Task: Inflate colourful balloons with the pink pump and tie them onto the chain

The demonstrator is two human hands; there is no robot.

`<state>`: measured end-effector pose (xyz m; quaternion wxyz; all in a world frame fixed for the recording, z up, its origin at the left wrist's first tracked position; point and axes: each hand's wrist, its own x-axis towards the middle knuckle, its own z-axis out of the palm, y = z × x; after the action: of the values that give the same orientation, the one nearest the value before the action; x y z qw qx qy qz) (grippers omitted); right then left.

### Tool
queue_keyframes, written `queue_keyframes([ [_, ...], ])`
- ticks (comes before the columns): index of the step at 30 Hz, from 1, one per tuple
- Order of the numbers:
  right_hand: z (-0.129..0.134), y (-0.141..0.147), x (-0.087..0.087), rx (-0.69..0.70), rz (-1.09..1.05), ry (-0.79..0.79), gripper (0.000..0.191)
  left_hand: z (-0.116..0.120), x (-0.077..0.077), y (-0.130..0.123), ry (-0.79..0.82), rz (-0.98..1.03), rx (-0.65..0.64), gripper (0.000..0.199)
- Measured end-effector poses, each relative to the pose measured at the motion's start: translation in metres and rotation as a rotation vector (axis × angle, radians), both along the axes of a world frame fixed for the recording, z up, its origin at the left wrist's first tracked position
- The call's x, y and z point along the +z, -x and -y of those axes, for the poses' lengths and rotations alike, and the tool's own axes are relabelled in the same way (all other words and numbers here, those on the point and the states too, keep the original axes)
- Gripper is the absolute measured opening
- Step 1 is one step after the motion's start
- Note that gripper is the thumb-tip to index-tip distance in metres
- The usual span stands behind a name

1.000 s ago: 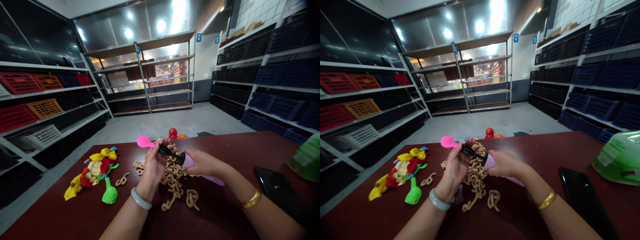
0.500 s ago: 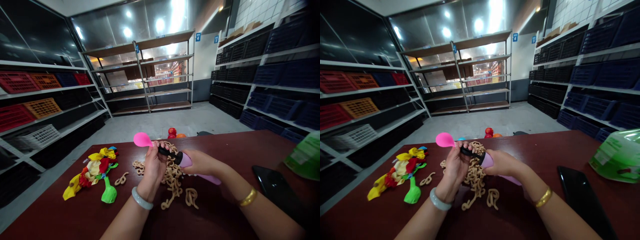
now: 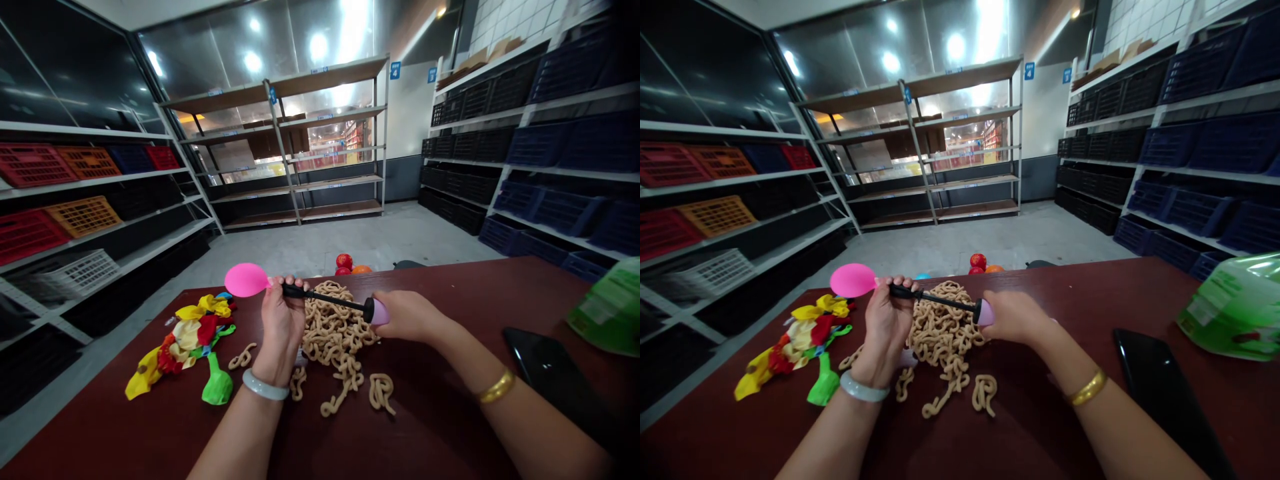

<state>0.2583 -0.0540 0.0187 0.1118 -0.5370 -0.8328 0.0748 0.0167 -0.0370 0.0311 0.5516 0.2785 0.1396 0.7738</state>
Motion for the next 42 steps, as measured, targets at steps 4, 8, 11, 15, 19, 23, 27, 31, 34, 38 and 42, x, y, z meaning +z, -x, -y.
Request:
queue_keyframes([
  [4, 0.006, 0.013, -0.003, -0.018, -0.002, -0.038, 0.037, 0.007, -0.009, -0.021, 0.026, -0.013, -0.073, 0.019],
  [8, 0.013, 0.023, 0.001, -0.027, -0.027, -0.047, 0.036, 0.022, -0.017, -0.049, 0.066, -0.065, -0.167, 0.019],
  [11, 0.017, 0.028, 0.005, -0.036, -0.04, -0.039, 0.035, 0.03, -0.019, -0.062, 0.089, -0.064, -0.207, 0.018],
  [15, 0.019, 0.032, 0.007, -0.035, -0.069, -0.052, 0.038, 0.032, -0.013, -0.061, 0.072, -0.055, -0.181, 0.018],
  [19, 0.015, 0.031, 0.005, -0.028, -0.109, -0.049, 0.039, 0.025, -0.003, -0.043, 0.024, -0.077, -0.154, 0.016],
  [23, 0.007, 0.02, 0.001, -0.017, -0.076, -0.035, 0.04, 0.01, 0.005, -0.01, 0.026, -0.033, -0.058, 0.017],
  [27, 0.002, 0.013, -0.002, 0.004, -0.066, -0.006, 0.04, -0.002, 0.007, 0.011, 0.032, -0.003, 0.028, 0.021],
  [31, 0.005, 0.019, -0.003, 0.032, -0.107, 0.037, 0.039, 0.002, 0.001, -0.001, 0.021, 0.004, 0.018, 0.023],
  [34, 0.01, 0.027, 0.0, 0.061, -0.152, 0.066, 0.039, 0.013, -0.007, -0.025, 0.01, -0.038, -0.044, 0.022],
  [38, 0.017, 0.032, 0.005, 0.072, -0.22, 0.095, 0.041, 0.03, -0.012, -0.055, 0.028, -0.08, -0.13, 0.023],
  [42, 0.021, 0.033, 0.01, 0.054, -0.216, 0.056, 0.042, 0.037, -0.01, -0.063, 0.016, -0.076, -0.142, 0.022],
])
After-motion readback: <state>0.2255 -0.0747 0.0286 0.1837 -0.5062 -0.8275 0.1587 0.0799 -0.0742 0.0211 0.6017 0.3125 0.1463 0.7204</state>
